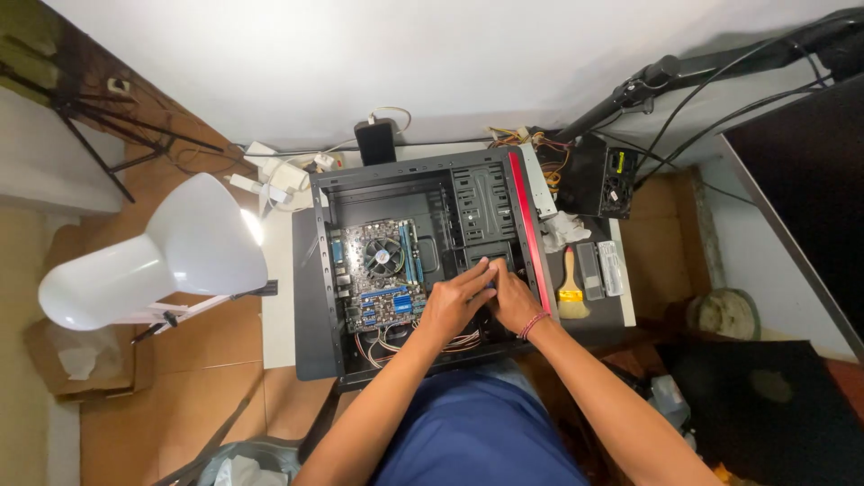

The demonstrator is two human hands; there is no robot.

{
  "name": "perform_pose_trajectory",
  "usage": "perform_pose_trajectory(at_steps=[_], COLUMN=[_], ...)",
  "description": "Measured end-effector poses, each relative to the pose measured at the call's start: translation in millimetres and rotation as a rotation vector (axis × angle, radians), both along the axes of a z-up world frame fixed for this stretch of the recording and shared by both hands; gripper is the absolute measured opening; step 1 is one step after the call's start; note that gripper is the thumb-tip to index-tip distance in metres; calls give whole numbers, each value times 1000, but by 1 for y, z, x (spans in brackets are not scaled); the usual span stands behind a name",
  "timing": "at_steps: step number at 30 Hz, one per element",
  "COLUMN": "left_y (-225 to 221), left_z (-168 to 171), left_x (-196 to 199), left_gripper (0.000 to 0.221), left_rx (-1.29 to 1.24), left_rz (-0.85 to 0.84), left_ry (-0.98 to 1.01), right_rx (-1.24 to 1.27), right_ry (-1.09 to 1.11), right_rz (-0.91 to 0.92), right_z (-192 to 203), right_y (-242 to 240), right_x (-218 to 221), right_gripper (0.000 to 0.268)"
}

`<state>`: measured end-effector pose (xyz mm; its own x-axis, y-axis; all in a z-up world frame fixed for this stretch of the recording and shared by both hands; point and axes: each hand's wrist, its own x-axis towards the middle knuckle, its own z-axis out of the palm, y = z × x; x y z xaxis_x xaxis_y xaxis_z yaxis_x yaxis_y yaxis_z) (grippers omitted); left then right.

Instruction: Cleaning internal computer components and removing components from a PC case.

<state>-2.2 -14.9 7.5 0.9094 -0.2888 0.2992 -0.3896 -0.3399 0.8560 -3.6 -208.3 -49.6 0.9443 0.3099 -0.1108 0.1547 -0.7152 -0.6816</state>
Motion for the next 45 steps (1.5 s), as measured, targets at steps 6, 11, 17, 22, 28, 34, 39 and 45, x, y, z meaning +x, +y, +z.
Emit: perform_pose_trajectory(at_steps=[6, 11, 17, 22, 28, 34, 39, 45], left_y=[-21, -31, -44, -53, -60, -66, -65, -61], left_z=[-26, -18, -14, -12, -27, -25, -34, -14], left_x=[-12, -22, -31, -33, -34, -32, -34, -35], left_gripper=[27, 24, 20, 20, 18, 18, 22, 23], left_rx=[72, 41, 69, 83, 108, 133, 182, 179], left_rz=[14, 65, 147, 228, 319, 376, 440, 365], left_ry=[-156, -125, -112, -138, -175, -189, -207, -157], right_rx=[140, 186, 213, 205, 269, 311, 256, 267], right_ry=[-23, 8, -119, -185, -112, -115, -193, -216], right_rz=[-19, 9, -30, -85, -104, -133, -183, -108], right_z=[-18, -21, 22, 13, 7, 15, 19, 1], right_y=[-11, -20, -13, -14, -16, -13, -11, -21], right_x=[-6, -7, -7, -9, -3, -3, -12, -11], right_gripper=[56, 52, 45, 35, 31, 28, 21, 27])
